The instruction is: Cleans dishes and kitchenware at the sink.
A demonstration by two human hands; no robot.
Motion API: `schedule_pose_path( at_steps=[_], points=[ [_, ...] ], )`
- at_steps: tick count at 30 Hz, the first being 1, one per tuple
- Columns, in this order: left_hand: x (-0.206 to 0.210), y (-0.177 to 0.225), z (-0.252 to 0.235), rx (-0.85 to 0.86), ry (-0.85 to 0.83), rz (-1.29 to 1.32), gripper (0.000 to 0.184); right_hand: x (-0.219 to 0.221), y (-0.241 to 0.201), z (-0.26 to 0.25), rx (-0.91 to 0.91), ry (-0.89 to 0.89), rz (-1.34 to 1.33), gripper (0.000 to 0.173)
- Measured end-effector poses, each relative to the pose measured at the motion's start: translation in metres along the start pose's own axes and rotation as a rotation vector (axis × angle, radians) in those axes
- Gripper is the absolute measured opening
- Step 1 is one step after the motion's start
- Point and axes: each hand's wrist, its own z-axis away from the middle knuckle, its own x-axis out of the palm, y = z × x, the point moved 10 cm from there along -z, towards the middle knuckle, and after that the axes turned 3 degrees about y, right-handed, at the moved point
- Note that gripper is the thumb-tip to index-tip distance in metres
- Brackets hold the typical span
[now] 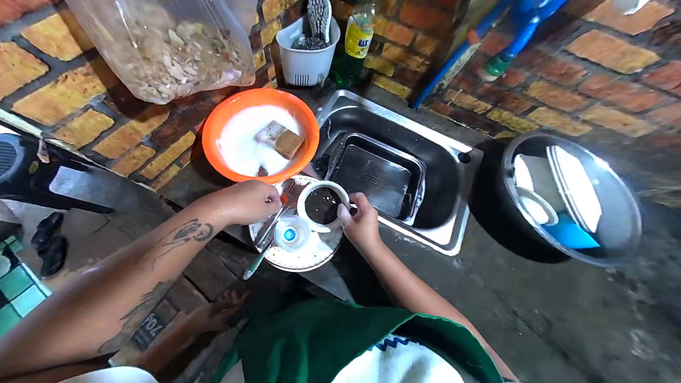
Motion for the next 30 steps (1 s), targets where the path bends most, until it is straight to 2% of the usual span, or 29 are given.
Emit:
schedule_pose_path(
  at_steps=[1,2,3,5,10,15,19,22,25,30],
  points=[
    [-0.038,0.033,-0.004,-0.067,0.007,-0.128,0.025,-0.006,0.000,0.002,-0.045,0.051,-0.025,0.021],
    [-0.069,0.049,-0.027,0.082,0.106,-0.184,0.022,-0.010,0.001,0.004,-0.061,0.086,-0.053,0.020],
    [-0.084,0.048,-0.057,0.268,0.153,-0.212,0.024,-0.014,0.002,0.004,-0.063,0.116,-0.085,0.019],
    [-0.091,0.042,-0.089,0.388,0.160,-0.202,0.025,-0.020,0.005,0.005,-0.049,0.160,-0.153,0.017],
    [-0.089,0.067,-0.091,0.403,0.172,-0.209,0.025,-0.036,0.006,0.010,0.003,0.227,-0.216,0.019],
    [-0.078,0.096,-0.102,0.414,0.171,-0.116,0.027,-0.040,0.011,0.017,0.246,0.180,-0.341,0.015],
    [-0.076,0.111,-0.114,0.391,0.303,-0.228,0.024,-0.036,0.009,0.021,0.386,0.095,-0.358,0.015],
    [-0.067,0.111,-0.122,0.337,0.343,-0.387,0.022,-0.032,0.006,0.022,0.388,0.023,-0.197,0.018],
    [-0.054,0.102,-0.129,0.292,0.340,-0.368,0.029,-0.028,0.007,0.025,0.347,-0.017,-0.054,0.022],
    [-0.054,0.099,-0.122,0.198,0.259,-0.344,0.036,-0.015,0.008,0.031,0.397,-0.012,-0.108,0.028]
  ],
)
